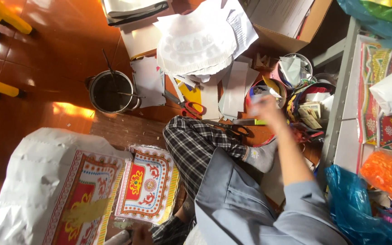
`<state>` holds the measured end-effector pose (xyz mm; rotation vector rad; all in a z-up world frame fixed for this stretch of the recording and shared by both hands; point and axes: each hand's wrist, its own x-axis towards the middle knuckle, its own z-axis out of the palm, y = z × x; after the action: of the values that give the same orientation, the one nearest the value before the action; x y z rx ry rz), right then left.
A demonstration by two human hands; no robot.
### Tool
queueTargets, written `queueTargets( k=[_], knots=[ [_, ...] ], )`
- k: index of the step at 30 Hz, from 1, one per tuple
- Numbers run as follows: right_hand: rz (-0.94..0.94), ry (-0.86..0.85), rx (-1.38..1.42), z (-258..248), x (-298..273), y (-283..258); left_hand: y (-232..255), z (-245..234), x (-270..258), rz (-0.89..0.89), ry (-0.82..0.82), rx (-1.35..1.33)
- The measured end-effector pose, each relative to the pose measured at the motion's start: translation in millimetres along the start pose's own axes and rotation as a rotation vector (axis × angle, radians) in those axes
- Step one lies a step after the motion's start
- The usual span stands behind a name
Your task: Decorating a paper-mache horse with colorful paper and stickers
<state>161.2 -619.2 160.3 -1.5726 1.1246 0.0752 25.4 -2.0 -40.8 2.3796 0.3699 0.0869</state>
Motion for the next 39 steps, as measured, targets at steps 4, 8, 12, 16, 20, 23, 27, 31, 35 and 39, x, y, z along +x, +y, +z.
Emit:
queueTargets(
  k=[4, 8, 12, 16, 20, 23, 27, 31, 35, 39],
  knots=[
    [0.016, -0.479, -0.423, 108, -125, -59, 179, 0, 20, -0.249, -0.343, -0.023],
    [-0.462, -1.185, -0.525, 207, -182, 5, 292, -52, 22, -0.521, -0.518, -0.547],
    [-0.589, -1.383, -0.502, 247, -214, 22, 285, -94, 7, -0.343, -0.296, -0.787],
    [-0.658, -1.494, -0.451, 267, -225, 38, 246, -103, -5, -0.337, -0.276, -0.601],
    [-0.64, -1.433, -0.391, 289, -213, 66, 221, -87, -7, -0.3, -0.187, -0.889],
    [-0.496, -1.422, -0.283, 284, -226, 59, 213, -82, -9, -0.258, -0.158, -1.044],
    [-0.469, -1.317, -0.218, 275, -244, 38, 217, -83, -5, -0.24, -0.158, -1.205],
    [-0.542, -1.238, -0.222, 279, -235, 62, 216, -61, -6, -0.196, -0.15, -1.162],
    [-0.929, -1.006, -0.36, 282, -224, 78, 228, -48, 4, -0.397, -0.048, -0.905],
    [-0.648, -0.932, -0.187, 283, -215, 77, 249, -49, 14, -0.35, 0.124, -1.007]
  ],
)
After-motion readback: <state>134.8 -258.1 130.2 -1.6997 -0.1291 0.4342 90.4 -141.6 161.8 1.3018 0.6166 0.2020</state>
